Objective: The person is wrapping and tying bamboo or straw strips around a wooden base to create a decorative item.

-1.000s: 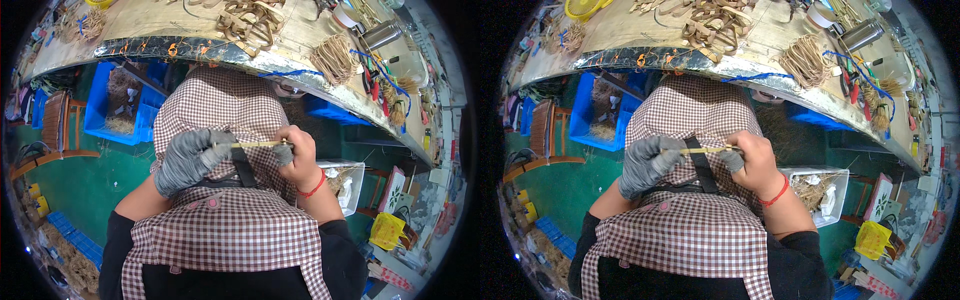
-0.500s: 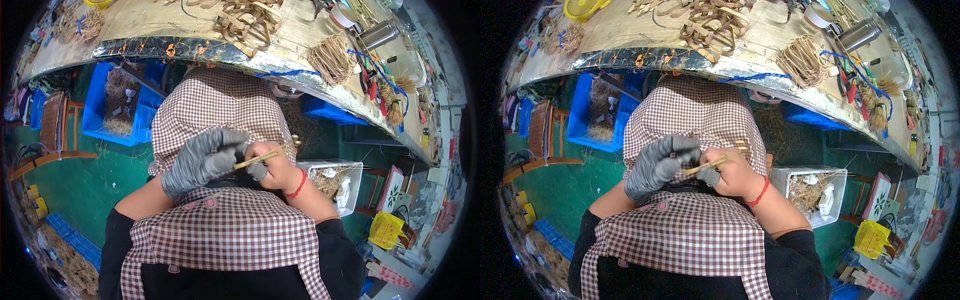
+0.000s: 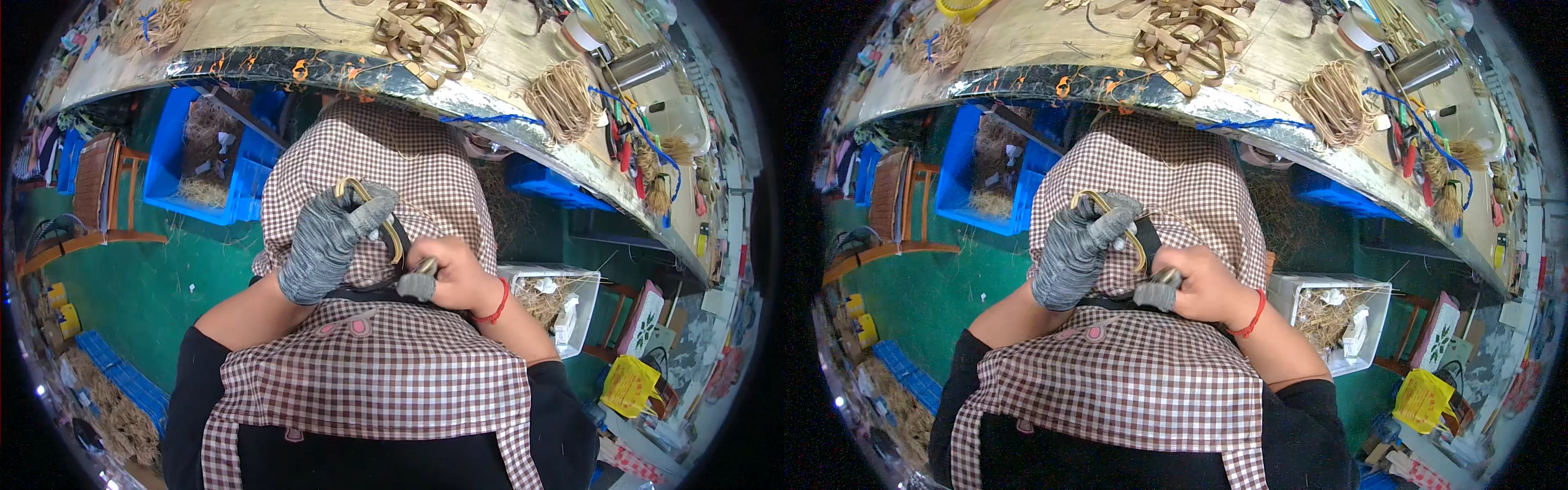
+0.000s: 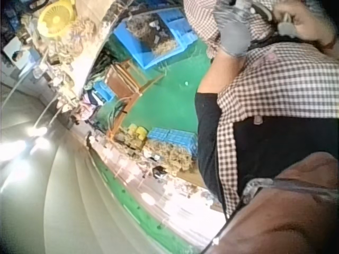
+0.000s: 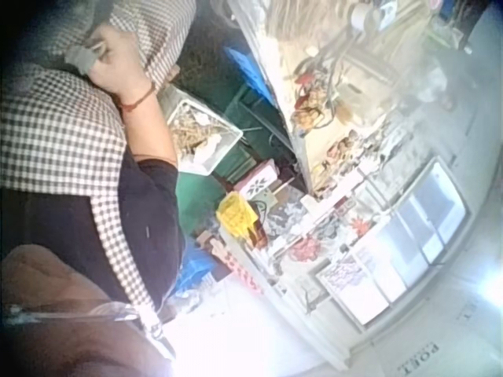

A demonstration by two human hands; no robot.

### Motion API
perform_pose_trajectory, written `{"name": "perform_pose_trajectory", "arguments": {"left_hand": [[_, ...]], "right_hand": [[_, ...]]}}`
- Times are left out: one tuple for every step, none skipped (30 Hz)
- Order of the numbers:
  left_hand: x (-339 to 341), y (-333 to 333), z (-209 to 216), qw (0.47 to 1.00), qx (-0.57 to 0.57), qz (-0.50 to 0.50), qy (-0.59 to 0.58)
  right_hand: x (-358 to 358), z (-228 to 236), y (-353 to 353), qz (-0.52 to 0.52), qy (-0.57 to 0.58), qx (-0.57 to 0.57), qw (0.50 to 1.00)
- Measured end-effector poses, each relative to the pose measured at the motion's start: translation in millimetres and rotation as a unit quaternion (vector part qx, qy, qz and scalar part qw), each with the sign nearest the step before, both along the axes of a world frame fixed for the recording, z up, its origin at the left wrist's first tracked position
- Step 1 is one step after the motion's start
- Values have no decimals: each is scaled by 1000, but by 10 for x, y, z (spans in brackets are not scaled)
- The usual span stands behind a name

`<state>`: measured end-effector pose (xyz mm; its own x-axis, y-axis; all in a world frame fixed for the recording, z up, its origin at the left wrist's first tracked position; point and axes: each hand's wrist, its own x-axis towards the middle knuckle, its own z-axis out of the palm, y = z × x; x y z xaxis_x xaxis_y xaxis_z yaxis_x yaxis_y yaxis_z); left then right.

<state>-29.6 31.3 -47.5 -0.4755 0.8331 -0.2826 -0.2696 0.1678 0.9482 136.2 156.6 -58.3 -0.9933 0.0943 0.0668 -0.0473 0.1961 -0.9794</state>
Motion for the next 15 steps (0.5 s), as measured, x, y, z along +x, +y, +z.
{"name": "perform_pose_trajectory", "arguments": {"left_hand": [[6, 3, 4, 1000, -16, 5, -4], [21, 5, 13, 999, -31, 9, -9], [46, 26, 39, 1000, -10, 27, -12], [57, 29, 56, 1000, -10, 27, -12], [67, 30, 70, 1000, -12, 26, 8], [65, 32, 78, 999, -14, 25, 29], [59, 36, 78, 999, -13, 26, 29], [49, 40, 75, 999, -34, 20, 26], [43, 35, 66, 998, -55, 14, 22], [37, 30, 59, 998, -55, 15, 22], [30, 25, 53, 998, -65, 9, 21], [26, 28, 54, 997, -74, 1, 20], [15, 26, 66, 997, -73, -1, 20], [-1, 23, 85, 996, -84, -12, 19], [-7, 24, 95, 995, -95, -22, 19]], "right_hand": [[12, 29, -18, -75, 5, 14, 997], [25, 41, -36, -150, 11, 27, 988], [25, 15, -56, -168, 41, 15, 985], [23, -13, -53, -169, 41, 14, 985], [17, -40, -43, -149, 64, 41, 986], [6, -49, -33, -129, 88, 69, 985], [8, -43, -25, -129, 88, 69, 985], [20, -33, -11, -134, 97, 77, 983], [34, -28, -5, -138, 104, 84, 981], [49, -15, 4, -137, 104, 84, 981], [63, 2, 15, -167, 105, 61, 979], [84, 19, 24, -198, 104, 40, 974], [103, -17, 27, -223, 110, 15, 968], [132, -34, 25, -225, 110, 17, 968], [164, -50, 19, -245, 74, -52, 965]]}}
